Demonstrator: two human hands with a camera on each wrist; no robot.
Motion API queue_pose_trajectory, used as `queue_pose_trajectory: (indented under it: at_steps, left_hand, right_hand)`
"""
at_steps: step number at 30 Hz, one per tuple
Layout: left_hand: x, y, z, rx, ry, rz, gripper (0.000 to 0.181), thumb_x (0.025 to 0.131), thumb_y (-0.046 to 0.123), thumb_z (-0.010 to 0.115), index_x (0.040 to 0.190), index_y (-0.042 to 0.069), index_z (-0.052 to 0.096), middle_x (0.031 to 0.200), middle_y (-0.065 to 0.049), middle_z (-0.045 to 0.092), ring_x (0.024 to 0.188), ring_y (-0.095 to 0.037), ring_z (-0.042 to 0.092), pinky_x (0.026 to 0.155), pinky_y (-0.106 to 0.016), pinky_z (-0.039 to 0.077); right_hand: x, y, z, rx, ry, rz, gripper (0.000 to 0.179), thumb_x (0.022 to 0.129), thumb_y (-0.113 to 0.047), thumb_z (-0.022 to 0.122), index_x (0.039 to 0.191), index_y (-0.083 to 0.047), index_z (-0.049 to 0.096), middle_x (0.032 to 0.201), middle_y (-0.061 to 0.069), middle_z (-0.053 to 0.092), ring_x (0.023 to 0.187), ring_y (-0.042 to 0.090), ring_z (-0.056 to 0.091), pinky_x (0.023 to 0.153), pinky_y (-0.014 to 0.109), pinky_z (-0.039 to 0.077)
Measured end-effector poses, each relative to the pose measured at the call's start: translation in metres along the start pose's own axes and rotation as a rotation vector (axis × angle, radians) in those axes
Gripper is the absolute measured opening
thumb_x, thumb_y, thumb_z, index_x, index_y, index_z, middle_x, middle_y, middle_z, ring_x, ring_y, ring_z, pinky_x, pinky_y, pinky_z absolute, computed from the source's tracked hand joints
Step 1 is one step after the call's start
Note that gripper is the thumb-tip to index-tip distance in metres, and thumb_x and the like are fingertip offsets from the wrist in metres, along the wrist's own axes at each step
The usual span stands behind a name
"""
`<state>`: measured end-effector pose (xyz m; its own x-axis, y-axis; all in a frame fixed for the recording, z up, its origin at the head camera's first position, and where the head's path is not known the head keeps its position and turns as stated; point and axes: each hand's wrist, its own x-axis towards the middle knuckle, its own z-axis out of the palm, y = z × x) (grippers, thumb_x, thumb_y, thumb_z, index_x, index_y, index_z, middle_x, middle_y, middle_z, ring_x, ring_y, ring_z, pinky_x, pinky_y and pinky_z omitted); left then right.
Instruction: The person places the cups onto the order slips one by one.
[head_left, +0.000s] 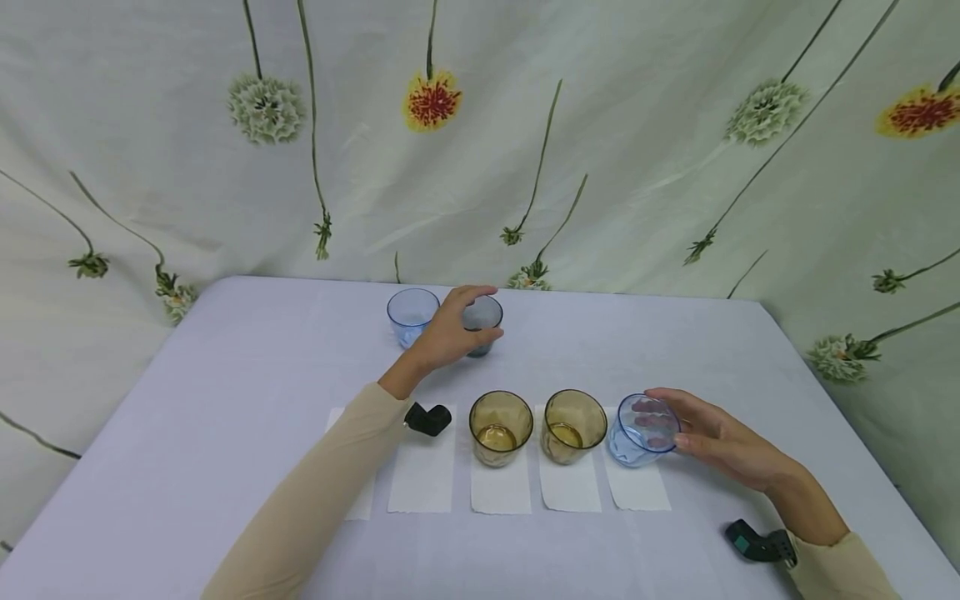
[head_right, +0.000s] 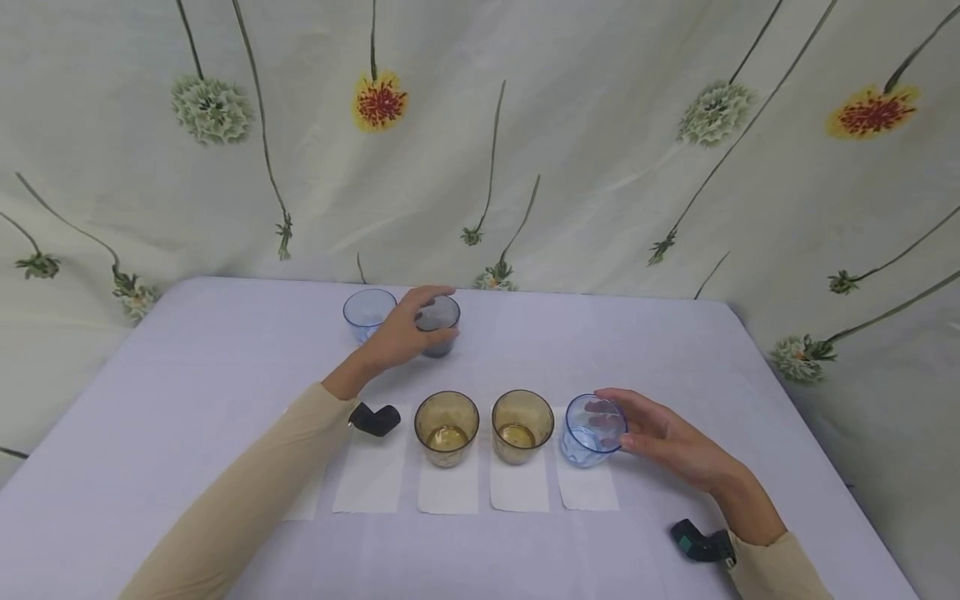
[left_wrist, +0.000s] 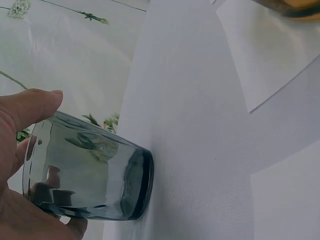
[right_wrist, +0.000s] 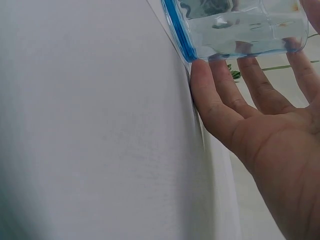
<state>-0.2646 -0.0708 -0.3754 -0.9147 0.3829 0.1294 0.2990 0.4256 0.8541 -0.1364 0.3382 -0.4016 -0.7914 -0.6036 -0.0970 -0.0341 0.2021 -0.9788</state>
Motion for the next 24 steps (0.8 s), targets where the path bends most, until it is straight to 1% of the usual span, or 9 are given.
queue_pose_trajectory:
  at_steps: [6, 11, 17, 24]
  left_hand:
    - [-0.0004, -0.0015, -0.001, -0.013, 0.009, -0.011, 0.064, 0.091, 0.022, 0.075, 0.148, 0.015, 0.047, 0.158, -0.011, 0.034, 0.148, -0.03, 0.029, 0.117, -0.055, 0.029]
    - [-0.0003, 0.0004, -0.0014, -0.019, -0.001, -0.021, 0.064, 0.092, 0.02, 0.074, 0.149, 0.011, 0.047, 0.157, -0.012, 0.034, 0.148, -0.032, 0.029, 0.117, -0.056, 0.029]
    - [0.0015, 0.0, -0.0003, -0.002, -0.006, -0.029, 0.064, 0.093, 0.019, 0.072, 0.15, 0.006, 0.045, 0.157, -0.016, 0.032, 0.148, -0.034, 0.028, 0.117, -0.056, 0.028]
    - [0.0008, 0.0005, 0.0016, -0.021, -0.008, -0.067, 0.064, 0.093, 0.021, 0.073, 0.149, 0.008, 0.046, 0.156, -0.015, 0.031, 0.148, -0.034, 0.028, 0.118, -0.056, 0.028]
  right_hand:
    - [0.0011, -0.0012, 0.0009, -0.013, 0.004, 0.003, 0.056, 0.103, -0.003, 0.045, 0.156, -0.008, 0.029, 0.152, -0.017, 0.038, 0.135, -0.01, 0.038, 0.103, 0.015, 0.04]
    - [0.0009, -0.0025, 0.0017, -0.014, 0.006, 0.002, 0.056, 0.103, -0.003, 0.045, 0.156, -0.008, 0.029, 0.151, -0.018, 0.039, 0.135, -0.011, 0.038, 0.103, 0.014, 0.04]
    - [0.0003, -0.0033, 0.0021, -0.008, 0.004, -0.002, 0.056, 0.103, -0.002, 0.045, 0.156, -0.008, 0.028, 0.151, -0.018, 0.039, 0.135, -0.01, 0.039, 0.103, 0.014, 0.04]
    - [-0.0001, -0.0029, 0.002, -0.009, 0.006, 0.003, 0.055, 0.103, -0.002, 0.045, 0.156, -0.008, 0.029, 0.151, -0.019, 0.038, 0.135, -0.011, 0.038, 0.103, 0.014, 0.04]
